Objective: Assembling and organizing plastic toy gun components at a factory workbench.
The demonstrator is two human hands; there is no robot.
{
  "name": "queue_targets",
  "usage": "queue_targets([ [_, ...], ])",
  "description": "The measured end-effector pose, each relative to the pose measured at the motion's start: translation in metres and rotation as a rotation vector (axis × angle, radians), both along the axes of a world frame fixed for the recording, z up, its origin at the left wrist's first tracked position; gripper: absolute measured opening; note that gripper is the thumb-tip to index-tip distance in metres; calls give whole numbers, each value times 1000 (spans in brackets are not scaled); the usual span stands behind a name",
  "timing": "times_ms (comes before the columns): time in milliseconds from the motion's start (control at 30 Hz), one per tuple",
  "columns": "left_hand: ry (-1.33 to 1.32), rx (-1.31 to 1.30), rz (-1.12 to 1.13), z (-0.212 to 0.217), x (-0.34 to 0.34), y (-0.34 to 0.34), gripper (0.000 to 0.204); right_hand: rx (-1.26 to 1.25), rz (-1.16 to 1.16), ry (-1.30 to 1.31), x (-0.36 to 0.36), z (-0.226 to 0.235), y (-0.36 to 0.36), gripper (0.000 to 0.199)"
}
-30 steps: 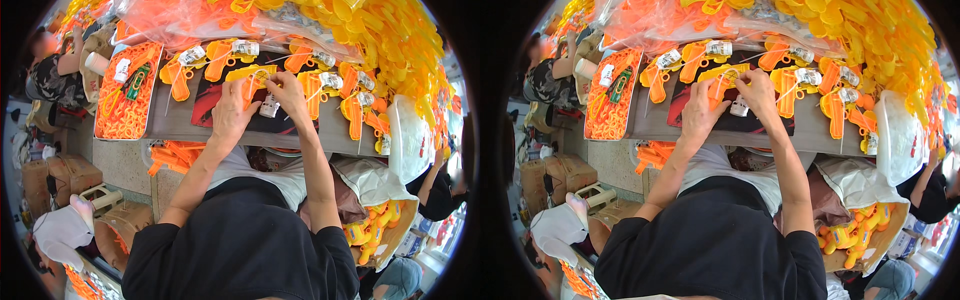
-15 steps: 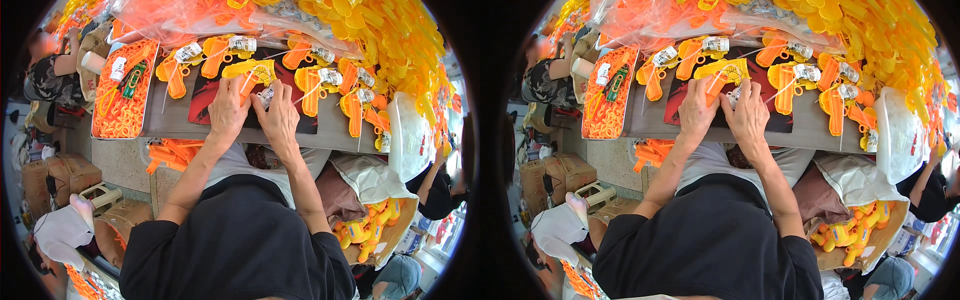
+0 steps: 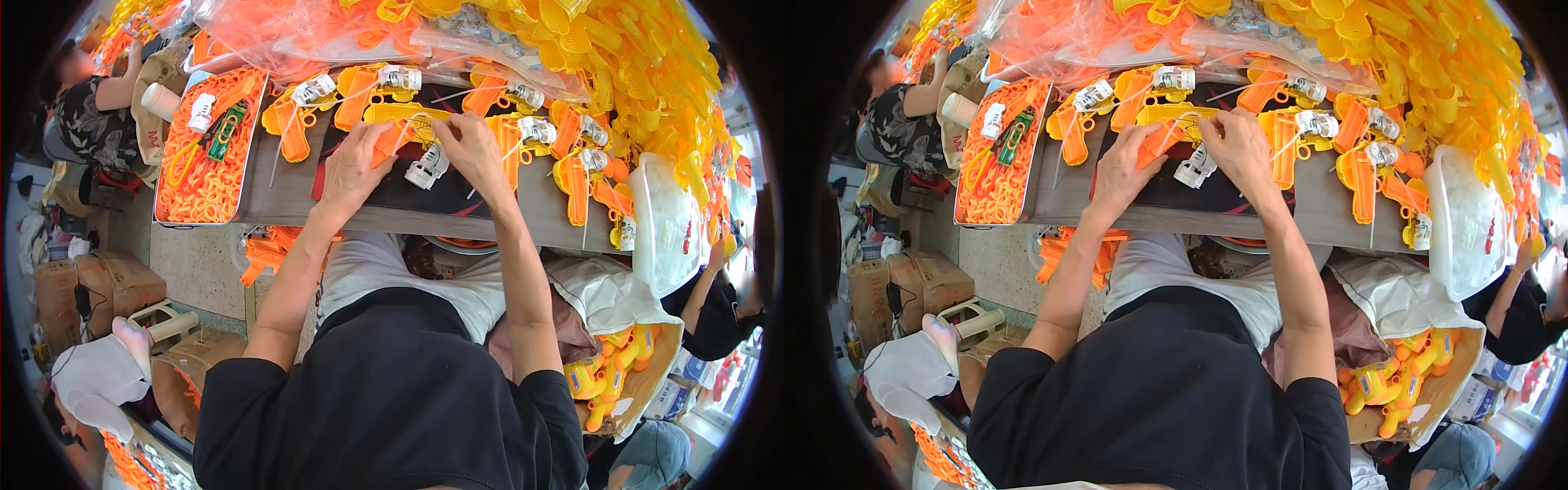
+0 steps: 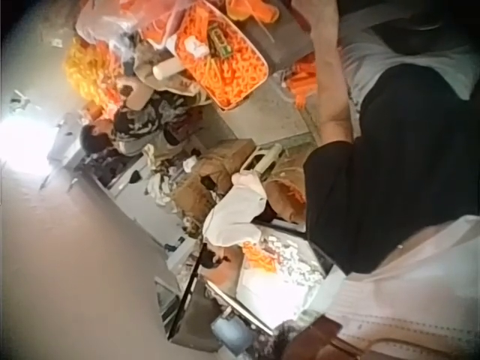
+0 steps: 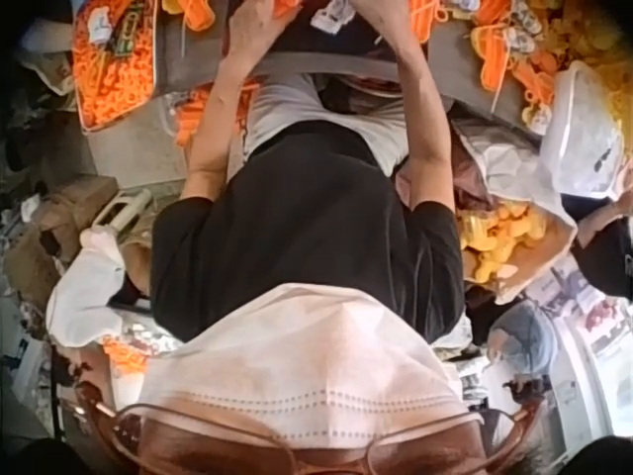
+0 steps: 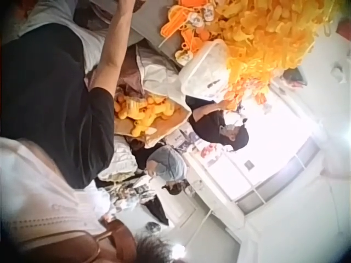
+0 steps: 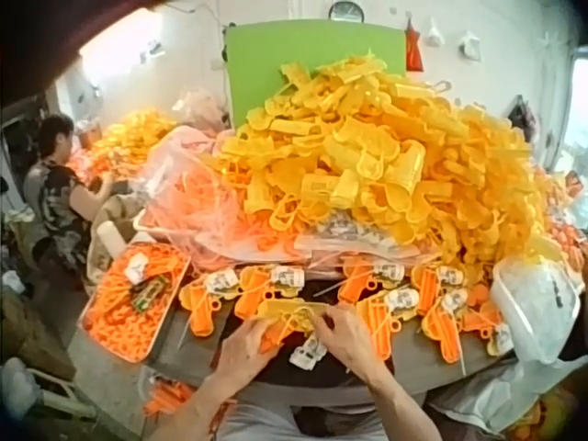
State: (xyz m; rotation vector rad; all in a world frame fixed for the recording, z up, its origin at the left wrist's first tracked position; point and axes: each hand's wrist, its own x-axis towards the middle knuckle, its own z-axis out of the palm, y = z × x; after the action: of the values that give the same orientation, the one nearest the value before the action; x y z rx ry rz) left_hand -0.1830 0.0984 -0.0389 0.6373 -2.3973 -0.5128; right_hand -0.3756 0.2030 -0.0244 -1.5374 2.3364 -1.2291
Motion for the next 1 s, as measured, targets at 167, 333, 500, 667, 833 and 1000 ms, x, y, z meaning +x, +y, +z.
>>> queue_targets([
  [167,-18,-8,16,1,-1,3,54,30,-108,-257,4,-9,-6,26],
  [333,-14,34,2,4,3,2,51,-73,-27,-581,7,-12,-6,26],
  [500,-13,37,-1,2,2,1,53,-376,-53,-1304,-3,-16,2,11],
  [667,-25,42,-12,-1,0,3,55,-614,-399,-771,61,-12,29,32],
  [833,32,26,56,-2,-2,13,54,-78,-327,-73,76,-12,26,62],
  [1000,43,-99,72,-8,-2,7,53,-27,-207,-105,64,7,29,57],
])
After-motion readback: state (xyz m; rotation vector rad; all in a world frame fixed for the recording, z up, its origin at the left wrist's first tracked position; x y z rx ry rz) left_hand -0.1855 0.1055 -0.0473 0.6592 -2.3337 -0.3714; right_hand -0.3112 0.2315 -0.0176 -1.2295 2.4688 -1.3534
